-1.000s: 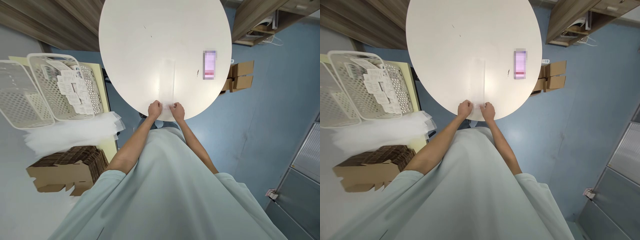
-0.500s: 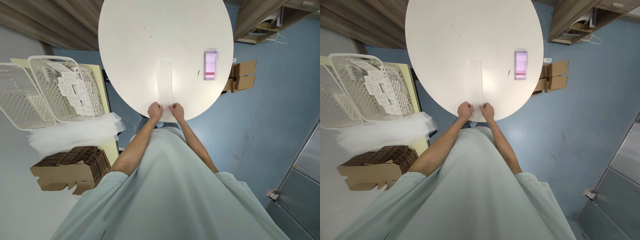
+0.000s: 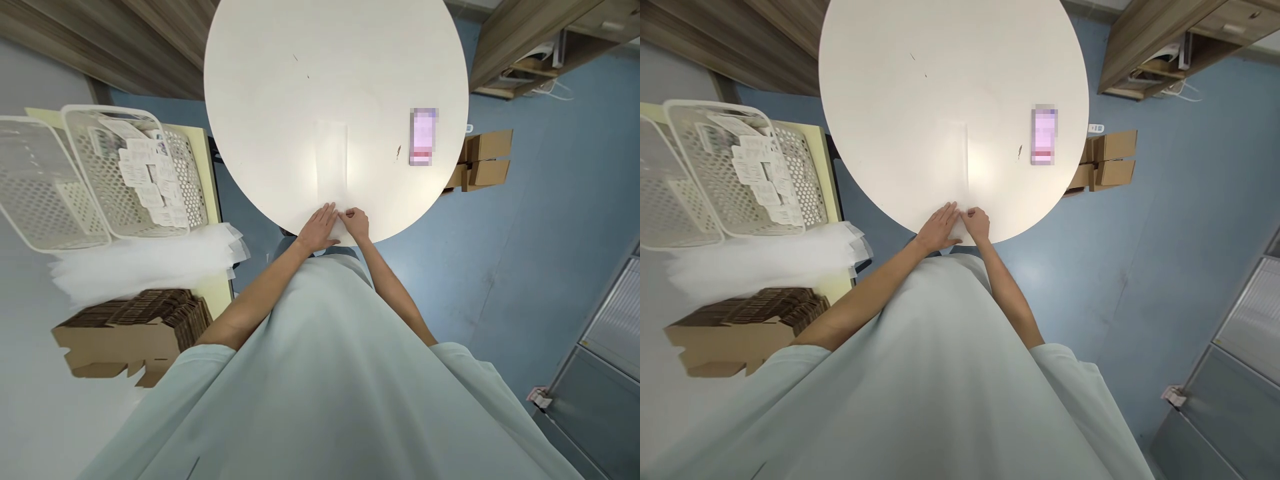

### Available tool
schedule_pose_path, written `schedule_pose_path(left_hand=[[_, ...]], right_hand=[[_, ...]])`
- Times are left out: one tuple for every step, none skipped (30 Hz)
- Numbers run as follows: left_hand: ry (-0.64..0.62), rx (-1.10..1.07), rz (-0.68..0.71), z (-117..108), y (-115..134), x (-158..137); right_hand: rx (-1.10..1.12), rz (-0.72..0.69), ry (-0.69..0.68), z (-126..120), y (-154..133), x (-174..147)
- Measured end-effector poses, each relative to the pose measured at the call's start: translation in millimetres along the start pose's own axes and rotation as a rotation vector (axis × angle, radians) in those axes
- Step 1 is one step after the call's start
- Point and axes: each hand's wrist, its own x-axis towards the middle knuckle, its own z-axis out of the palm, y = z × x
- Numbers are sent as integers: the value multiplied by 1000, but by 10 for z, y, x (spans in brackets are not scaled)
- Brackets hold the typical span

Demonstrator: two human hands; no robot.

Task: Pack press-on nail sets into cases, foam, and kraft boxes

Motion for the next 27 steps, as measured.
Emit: schedule_pose_path(left_hand=[[-9, 18, -5, 21, -9, -5], [-11, 31, -13, 39, -16, -3], [-9, 35, -24, 53, -20, 3], [-6, 32, -36, 63, -22, 13], [-3, 24, -46, 66, -24, 25], [1, 12, -54, 63, -24, 38], [6, 0, -58, 52, -24, 50], [10, -12, -57, 35, -21, 61], [17, -22, -53, 10, -15, 70], [24, -33, -50, -20, -6, 76], [30, -44, -51, -56, 7, 81], [31, -55, -59, -96, 22, 85], [26, -66, -77, -138, 40, 88], [14, -75, -105, -180, 57, 91], [0, -83, -136, -222, 71, 95], [-13, -90, -161, -260, 82, 98], [-18, -99, -178, -295, 86, 101], [-13, -116, -186, -324, 84, 104], [0, -142, -190, -348, 76, 105], [20, -175, -197, -367, 64, 103], [42, -213, -213, -381, 50, 100], [65, -251, -240, -390, 35, 96], [88, -286, -277, -396, 23, 91], [110, -316, -321, -398, 14, 88], [134, -340, -370, -398, 9, 87], [160, -362, -421, -396, 7, 90], [184, -380, -476, -392, 8, 99]], right_hand=[[-2, 5, -4, -5, 1, 17], [-2, 12, -12, -11, 2, 32], [0, 20, -24, -20, 4, 43], [2, 24, -39, -33, 5, 47], [0, 21, -56, -49, 7, 44], [-10, 11, -70, -70, 9, 31], [-31, -14, -73, -96, 12, 10], [-60, -57, -64, -126, 15, -18], [-98, -123, -46, -159, 20, -52], [-142, -210, -29, -193, 26, -88], [-189, -310, -24, -226, 34, -122], [-237, -410, -38, -256, 43, -153], [-284, -496, -69, -282, 54, -178], [-326, -558, -110, -302, 67, -195], [-359, -596, -149, -318, 82, -203], [-380, -614, -178, -328, 98, -205], [-389, -619, -194, -336, 113, -198], [-385, -613, -199, -341, 127, -186], [-370, -599, -197, -345, 138, -169], [-345, -579, -192, -348, 144, -148], [-312, -556, -190, -350, 144, -124], [-273, -534, -189, -350, 137, -98], [-235, -516, -187, -348, 122, -72], [-199, -504, -184, -343, 102, -44], [-171, -496, -178, -334, 76, -17], [-153, -485, -167, -323, 46, 10], [-145, -471, -152, -308, 15, 37]])
